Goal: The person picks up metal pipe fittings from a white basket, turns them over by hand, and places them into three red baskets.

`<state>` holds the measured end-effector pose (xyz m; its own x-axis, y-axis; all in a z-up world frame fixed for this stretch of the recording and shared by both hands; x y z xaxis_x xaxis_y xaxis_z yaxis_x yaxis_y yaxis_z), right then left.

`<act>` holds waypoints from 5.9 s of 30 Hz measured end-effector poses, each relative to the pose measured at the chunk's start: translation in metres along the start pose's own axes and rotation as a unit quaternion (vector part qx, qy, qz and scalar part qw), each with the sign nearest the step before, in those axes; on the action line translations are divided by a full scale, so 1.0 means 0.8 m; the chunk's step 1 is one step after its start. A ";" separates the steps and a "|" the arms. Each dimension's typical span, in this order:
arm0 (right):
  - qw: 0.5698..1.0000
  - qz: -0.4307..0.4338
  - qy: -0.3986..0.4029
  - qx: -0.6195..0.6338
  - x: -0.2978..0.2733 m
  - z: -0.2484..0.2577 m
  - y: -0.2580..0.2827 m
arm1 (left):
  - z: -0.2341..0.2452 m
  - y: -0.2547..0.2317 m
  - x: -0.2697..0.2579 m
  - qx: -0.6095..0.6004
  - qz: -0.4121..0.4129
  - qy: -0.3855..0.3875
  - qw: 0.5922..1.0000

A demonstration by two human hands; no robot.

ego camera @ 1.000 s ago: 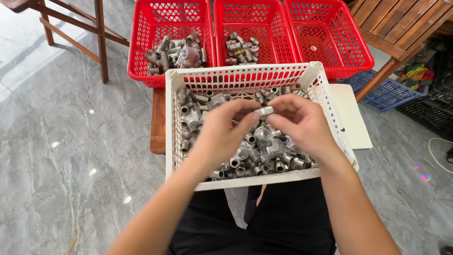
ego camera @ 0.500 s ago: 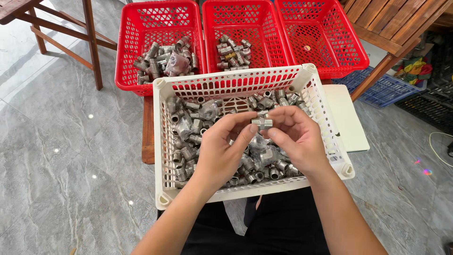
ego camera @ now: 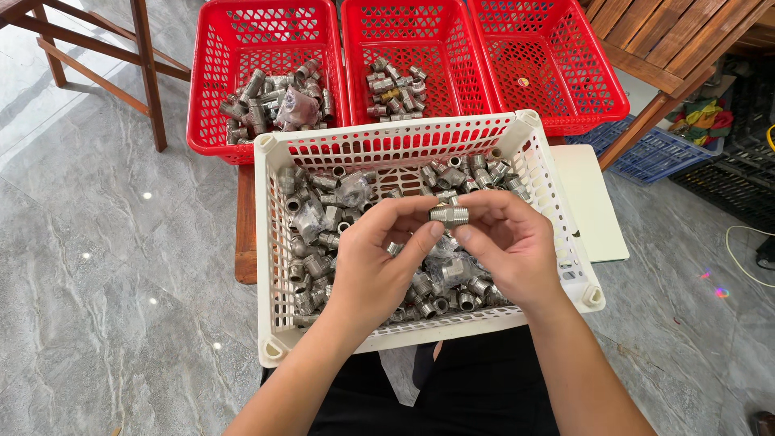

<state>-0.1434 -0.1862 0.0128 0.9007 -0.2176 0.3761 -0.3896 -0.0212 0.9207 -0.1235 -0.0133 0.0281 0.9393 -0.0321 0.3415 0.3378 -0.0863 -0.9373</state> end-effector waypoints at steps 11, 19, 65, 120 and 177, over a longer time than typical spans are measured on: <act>1.000 0.017 -0.007 -0.016 -0.002 0.005 -0.001 | -0.001 -0.007 0.000 0.012 -0.031 0.008 0.999; 0.999 -0.005 -0.001 -0.036 -0.002 0.012 -0.018 | -0.005 -0.010 0.003 0.009 -0.042 0.002 0.999; 0.999 -0.010 -0.052 -0.012 0.046 -0.002 0.000 | -0.023 -0.004 0.045 0.001 -0.058 -0.005 0.998; 0.999 -0.028 -0.026 0.038 0.040 -0.007 -0.009 | -0.020 -0.014 0.034 -0.017 -0.054 0.009 0.998; 0.996 -0.001 -0.023 -0.081 0.178 -0.016 0.000 | -0.023 -0.012 0.174 0.145 0.020 0.059 0.987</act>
<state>-0.0130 -0.2045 0.0677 0.8901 -0.2620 0.3730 -0.3489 0.1348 0.9274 0.0029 -0.0351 0.0855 0.9443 -0.1467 0.2944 0.3203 0.2059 -0.9247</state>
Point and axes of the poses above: each hand's wrist, its own x-axis towards the middle knuckle, its own z-axis out of the back of the hand, y = z × x, the point moved 9 cm from there along x, towards the middle knuckle, and after that the axes turned 9 degrees about -y, right-handed, at the moved point
